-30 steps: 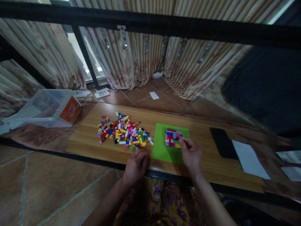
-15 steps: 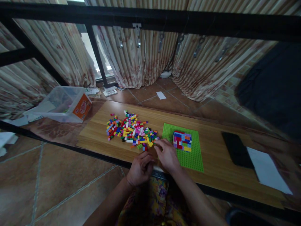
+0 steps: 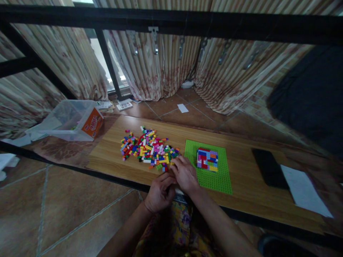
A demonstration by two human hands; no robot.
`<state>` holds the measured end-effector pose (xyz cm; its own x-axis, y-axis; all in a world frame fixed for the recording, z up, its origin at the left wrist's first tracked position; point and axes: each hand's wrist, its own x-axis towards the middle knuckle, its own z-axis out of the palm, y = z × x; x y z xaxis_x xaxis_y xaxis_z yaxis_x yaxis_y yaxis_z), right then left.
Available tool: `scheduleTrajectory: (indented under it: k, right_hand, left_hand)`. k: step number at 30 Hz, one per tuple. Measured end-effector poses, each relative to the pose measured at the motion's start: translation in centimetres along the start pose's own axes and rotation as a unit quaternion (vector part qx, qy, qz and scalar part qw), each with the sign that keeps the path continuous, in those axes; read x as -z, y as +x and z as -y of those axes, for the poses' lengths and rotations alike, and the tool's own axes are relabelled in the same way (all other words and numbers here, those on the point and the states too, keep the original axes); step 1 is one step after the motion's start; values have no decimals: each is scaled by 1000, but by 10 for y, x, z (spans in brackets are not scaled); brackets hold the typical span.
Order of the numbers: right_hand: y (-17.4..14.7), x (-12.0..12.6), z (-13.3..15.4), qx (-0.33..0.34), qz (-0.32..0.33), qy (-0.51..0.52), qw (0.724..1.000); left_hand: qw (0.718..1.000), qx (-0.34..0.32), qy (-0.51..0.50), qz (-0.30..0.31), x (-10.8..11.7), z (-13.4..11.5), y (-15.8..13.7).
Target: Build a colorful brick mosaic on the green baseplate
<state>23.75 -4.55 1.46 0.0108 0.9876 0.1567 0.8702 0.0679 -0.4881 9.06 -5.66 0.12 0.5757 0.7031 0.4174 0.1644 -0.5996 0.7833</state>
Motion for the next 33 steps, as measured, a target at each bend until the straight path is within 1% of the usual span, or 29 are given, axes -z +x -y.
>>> scheduleTrajectory:
  k: [6, 10, 14, 20, 22, 26, 30, 33]
  right_hand:
    - [-4, -4, -4, 13, -17, 4, 1000]
    - [-6, -5, -8, 23, -30, 27, 999]
    - [-6, -7, -11, 26, -50, 51, 997]
    - [-1, -5, -2, 20, -68, 94, 993]
    - [0, -3, 3, 22, -56, 122, 991]
    - [3, 2, 13, 34, -7, 159, 987]
    - [10, 2, 22, 50, 36, 112, 992]
    - [17, -1, 27, 79, 46, 59, 994]
  left_hand:
    - [1000, -2, 3, 5, 0, -1, 0]
    - [1000, 0, 12, -4, -1, -3, 0]
    - [1000, 3, 19, 2, -1, -3, -1]
    - [1000, -2, 25, 4, -2, 1, -1]
    - [999, -10, 36, -5, -4, 4, -3]
    - [996, -33, 76, -29, -11, 5, -10]
    - [993, -24, 108, -36, -17, 0, -21]
    - [994, -7, 107, -36, -18, -2, -25]
